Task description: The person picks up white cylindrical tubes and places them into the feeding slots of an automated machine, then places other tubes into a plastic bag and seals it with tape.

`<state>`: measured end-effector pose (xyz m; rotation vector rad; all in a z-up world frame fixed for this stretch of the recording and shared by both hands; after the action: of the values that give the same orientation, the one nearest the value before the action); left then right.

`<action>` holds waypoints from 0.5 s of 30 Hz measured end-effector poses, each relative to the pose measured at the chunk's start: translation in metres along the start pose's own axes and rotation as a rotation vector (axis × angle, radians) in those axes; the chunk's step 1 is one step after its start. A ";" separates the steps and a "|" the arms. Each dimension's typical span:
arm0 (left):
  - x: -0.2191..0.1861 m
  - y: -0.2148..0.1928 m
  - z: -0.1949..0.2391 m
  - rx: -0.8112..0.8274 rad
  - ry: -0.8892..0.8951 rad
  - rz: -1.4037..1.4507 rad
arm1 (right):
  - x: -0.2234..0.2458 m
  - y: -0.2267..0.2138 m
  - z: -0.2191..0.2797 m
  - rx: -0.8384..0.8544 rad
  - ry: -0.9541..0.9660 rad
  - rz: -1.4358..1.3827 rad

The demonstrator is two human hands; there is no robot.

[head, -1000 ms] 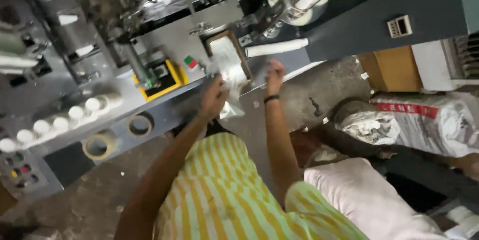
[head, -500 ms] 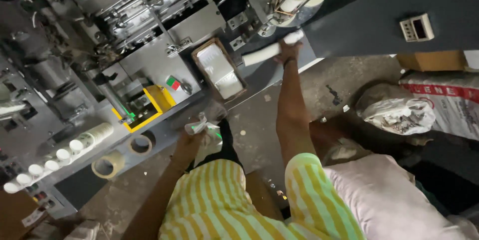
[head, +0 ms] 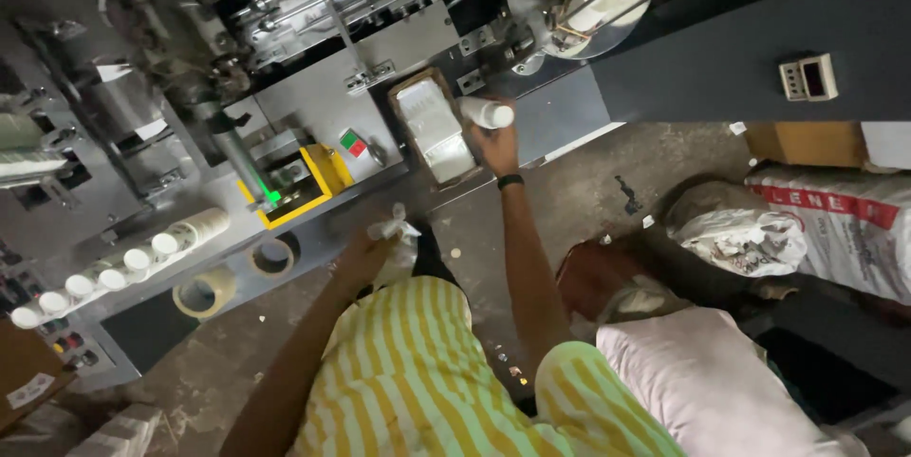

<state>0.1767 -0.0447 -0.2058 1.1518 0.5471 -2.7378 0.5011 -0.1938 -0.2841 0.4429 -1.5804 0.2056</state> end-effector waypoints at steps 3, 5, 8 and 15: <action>0.053 0.011 -0.028 -0.001 0.159 -0.235 | -0.014 0.007 0.002 0.131 0.000 0.303; 0.080 0.023 -0.053 0.000 0.322 -0.474 | -0.062 -0.005 -0.002 0.184 0.047 0.319; 0.120 0.053 -0.075 -0.042 0.547 -0.805 | -0.063 -0.007 -0.005 0.233 0.168 0.450; 0.082 0.079 -0.091 -0.264 0.148 -0.635 | -0.028 -0.028 -0.012 0.095 -0.095 0.757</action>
<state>0.1992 -0.0817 -0.3452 1.2865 1.4681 -2.9296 0.5236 -0.2105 -0.3151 -0.0983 -1.7779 0.8472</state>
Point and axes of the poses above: each hand's wrist, its own z-axis away from the middle knuckle, its own y-axis out of the palm, x = y × z, the point moved 2 cm from there along -z, towards the middle knuckle, and after that the axes turned 6 degrees about -y, right-handed, at the moved point
